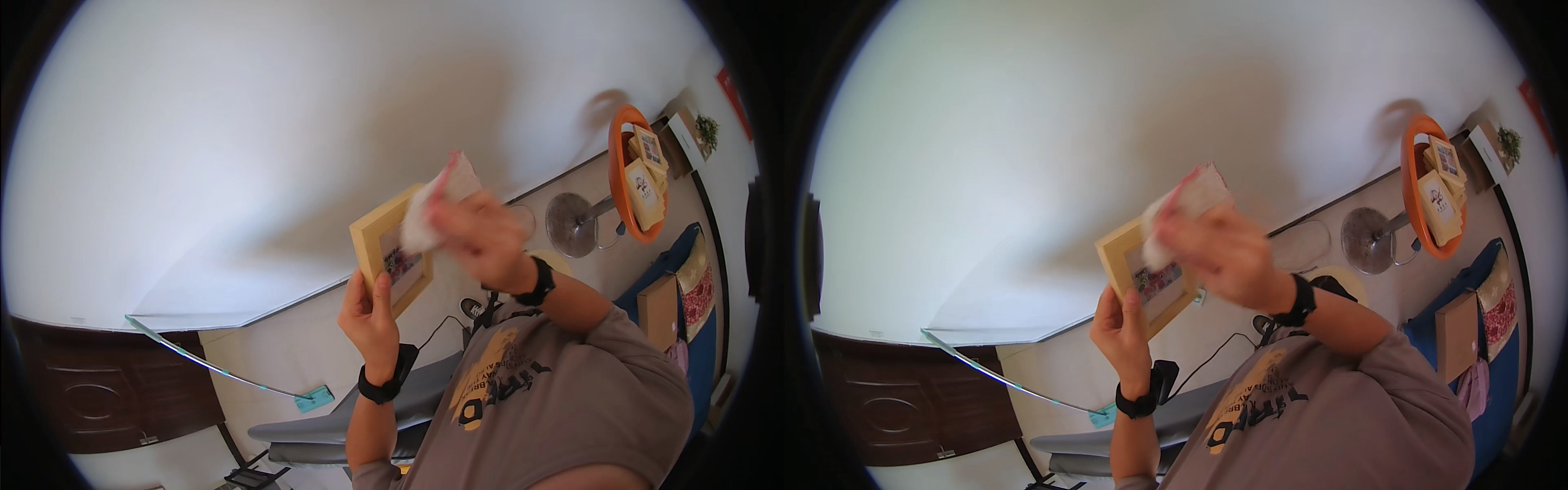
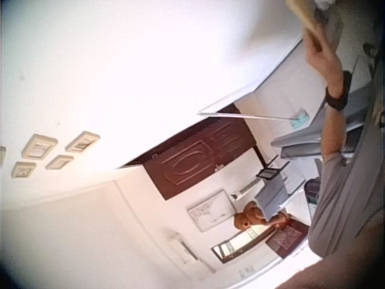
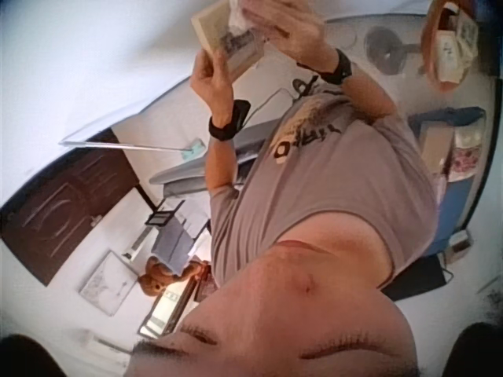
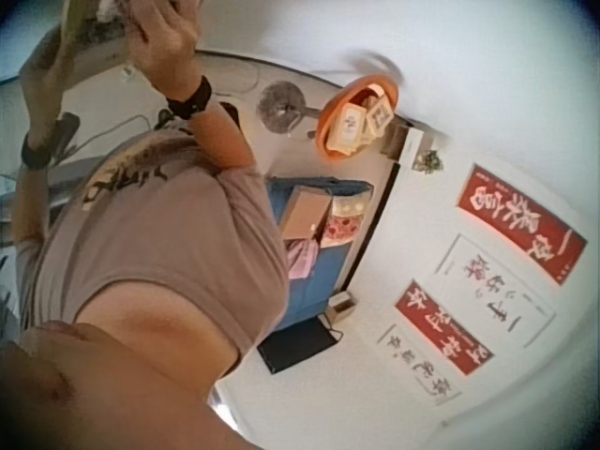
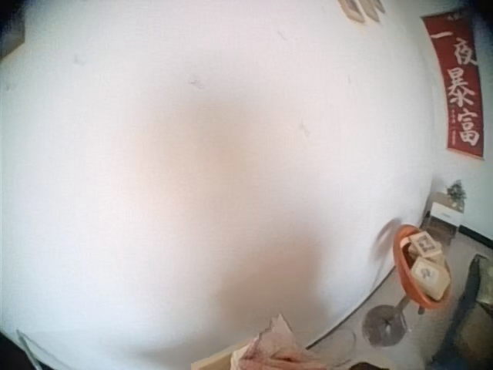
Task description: The person wipes the front and back of a wooden picture frame using a cloth and then hangs it on a wall hook.
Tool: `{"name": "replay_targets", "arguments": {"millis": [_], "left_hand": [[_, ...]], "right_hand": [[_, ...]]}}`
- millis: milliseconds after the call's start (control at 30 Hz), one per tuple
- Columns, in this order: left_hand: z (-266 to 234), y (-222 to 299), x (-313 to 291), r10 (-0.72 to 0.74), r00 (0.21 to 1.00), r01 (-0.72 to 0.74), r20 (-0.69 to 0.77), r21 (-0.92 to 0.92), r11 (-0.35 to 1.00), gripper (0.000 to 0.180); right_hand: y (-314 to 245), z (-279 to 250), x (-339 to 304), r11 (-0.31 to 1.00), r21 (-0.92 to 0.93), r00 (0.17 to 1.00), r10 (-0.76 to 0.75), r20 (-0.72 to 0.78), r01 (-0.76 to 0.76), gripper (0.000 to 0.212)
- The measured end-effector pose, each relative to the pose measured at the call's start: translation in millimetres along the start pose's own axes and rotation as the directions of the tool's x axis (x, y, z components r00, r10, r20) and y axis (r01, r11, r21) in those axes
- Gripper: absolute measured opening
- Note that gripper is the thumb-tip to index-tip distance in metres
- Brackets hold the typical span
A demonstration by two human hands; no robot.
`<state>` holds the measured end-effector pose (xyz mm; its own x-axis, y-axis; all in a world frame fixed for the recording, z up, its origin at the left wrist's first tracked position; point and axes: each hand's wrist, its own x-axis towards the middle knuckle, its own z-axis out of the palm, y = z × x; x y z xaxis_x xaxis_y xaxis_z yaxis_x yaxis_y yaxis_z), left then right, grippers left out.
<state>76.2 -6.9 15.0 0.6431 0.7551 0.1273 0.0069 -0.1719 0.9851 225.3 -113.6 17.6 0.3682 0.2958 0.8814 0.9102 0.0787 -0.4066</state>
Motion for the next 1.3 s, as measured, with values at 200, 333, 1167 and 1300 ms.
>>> {"name": "replay_targets", "arguments": {"millis": [200, 333, 1167, 1300], "left_hand": [[-1.3, -1.0, 0.6, -0.043, 0.998, 0.037, -0.044, -0.134, 0.99, 0.03], [-3.7, -3.3, -0.4, -0.009, 0.997, -0.001, -0.079, -0.12, 0.993, 0.031], [-2.2, -0.8, -2.5, -0.023, 0.996, 0.009, -0.083, -0.163, 0.987, 0.032], [-5.4, -0.2, 3.1, -0.008, 0.977, -0.046, -0.213, -0.246, 0.968, 0.035]], "right_hand": [[-0.8, 30.7, -23.3, 0.971, -0.082, 0.931, -0.191, 0.31, 0.227, 0.042], [11.6, 27.6, -18.8, 0.989, -0.068, 0.954, -0.106, 0.279, 0.13, 0.044], [2.8, 8.9, 18.4, 0.96, 0.058, 0.938, 0.254, 0.236, -0.275, 0.037], [8.1, 24.9, -39.0, 0.98, 0.009, 0.939, 0.19, 0.287, -0.201, 0.041]]}}
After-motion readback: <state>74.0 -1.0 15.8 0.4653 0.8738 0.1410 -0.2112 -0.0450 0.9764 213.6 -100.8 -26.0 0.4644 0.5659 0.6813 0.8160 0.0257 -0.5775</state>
